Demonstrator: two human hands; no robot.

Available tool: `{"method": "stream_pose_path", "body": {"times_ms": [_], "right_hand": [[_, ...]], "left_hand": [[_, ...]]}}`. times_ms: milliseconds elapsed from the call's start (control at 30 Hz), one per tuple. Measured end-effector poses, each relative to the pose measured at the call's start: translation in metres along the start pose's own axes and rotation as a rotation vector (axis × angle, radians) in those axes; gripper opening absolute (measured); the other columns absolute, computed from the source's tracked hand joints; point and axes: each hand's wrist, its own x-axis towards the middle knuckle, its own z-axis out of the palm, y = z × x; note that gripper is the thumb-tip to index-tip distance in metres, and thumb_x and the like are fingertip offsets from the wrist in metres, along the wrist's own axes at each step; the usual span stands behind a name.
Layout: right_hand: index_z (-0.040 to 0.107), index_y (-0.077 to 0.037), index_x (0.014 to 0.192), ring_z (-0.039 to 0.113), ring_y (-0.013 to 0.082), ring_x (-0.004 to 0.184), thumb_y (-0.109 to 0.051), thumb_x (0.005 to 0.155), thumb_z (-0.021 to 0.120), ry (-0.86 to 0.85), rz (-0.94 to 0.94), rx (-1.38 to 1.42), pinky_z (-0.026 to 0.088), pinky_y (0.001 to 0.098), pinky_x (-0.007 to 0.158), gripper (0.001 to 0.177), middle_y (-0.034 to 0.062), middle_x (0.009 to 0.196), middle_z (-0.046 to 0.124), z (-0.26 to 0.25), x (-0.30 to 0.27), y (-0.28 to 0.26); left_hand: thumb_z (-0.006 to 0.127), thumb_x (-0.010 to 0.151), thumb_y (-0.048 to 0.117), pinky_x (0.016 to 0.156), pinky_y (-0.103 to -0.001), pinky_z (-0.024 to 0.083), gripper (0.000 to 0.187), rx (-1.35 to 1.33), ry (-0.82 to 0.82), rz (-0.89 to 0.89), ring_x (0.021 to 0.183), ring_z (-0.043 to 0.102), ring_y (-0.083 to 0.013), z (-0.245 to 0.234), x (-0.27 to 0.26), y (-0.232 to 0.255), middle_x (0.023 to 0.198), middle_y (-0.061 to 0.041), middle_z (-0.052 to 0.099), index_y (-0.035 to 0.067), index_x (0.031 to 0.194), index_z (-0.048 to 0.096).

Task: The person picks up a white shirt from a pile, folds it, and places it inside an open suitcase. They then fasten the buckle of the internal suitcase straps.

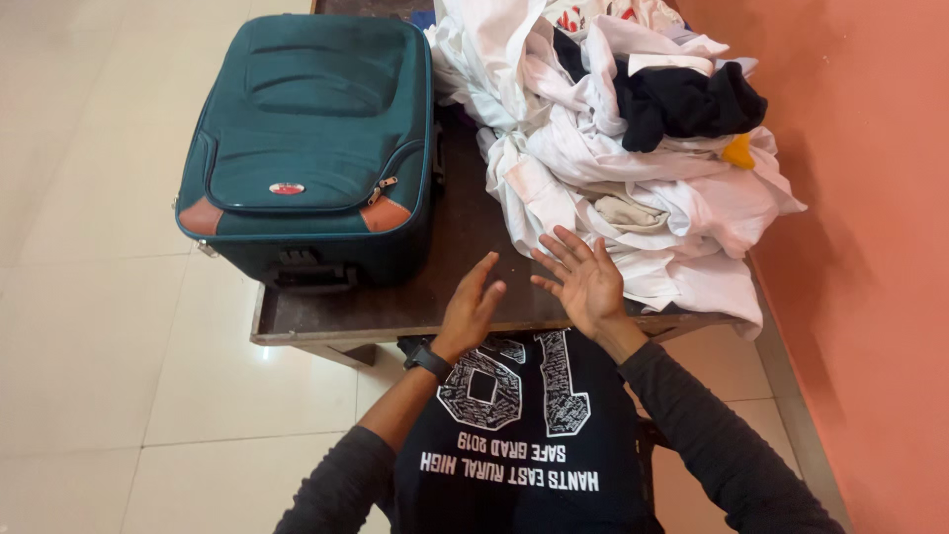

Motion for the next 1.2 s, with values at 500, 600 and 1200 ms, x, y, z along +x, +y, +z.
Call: {"method": "stream_pose_path", "body": {"times_ms": [500, 600, 1200], "right_hand": [[0.053, -0.011, 0.152, 0.043, 0.0337, 0.149, -0.038, 0.1, 0.061, 0.043, -0.503, -1.461, 0.036, 0.0475, 0.122, 0.059, 0.0172, 0.159, 0.048, -0.02, 0.001, 0.01], [0.056, -0.009, 0.145, 0.04, 0.0386, 0.146, -0.028, 0.088, 0.077, 0.02, -0.612, -1.785, 0.035, 0.0498, 0.117, 0.064, 0.021, 0.154, 0.047, -0.014, -0.006, 0.014], [0.049, -0.019, 0.15, 0.035, 0.0385, 0.146, -0.053, 0.085, 0.069, -0.019, 0.299, -1.94, 0.034, 0.0518, 0.116, 0.076, 0.0161, 0.162, 0.035, -0.099, 0.006, 0.037]], "left_hand": [[0.057, 0.09, 0.023, 0.117, -0.053, 0.027, 0.031, 1.638, 0.156, 0.7, 0.134, 0.049, -0.0449, -0.04, 0.093, 0.056, 0.12, -0.03, 0.07, -0.001, 0.094, 0.077], [0.058, 0.089, 0.021, 0.119, -0.052, 0.025, 0.031, 1.626, 0.186, 0.705, 0.135, 0.048, -0.045, -0.035, 0.09, 0.065, 0.121, -0.029, 0.069, -0.002, 0.095, 0.077], [0.059, 0.089, 0.021, 0.109, -0.053, 0.034, 0.032, 1.393, -0.049, 0.588, 0.131, 0.05, -0.0419, -0.041, 0.031, 0.011, 0.129, -0.027, 0.065, 0.0, 0.108, 0.073]]}}
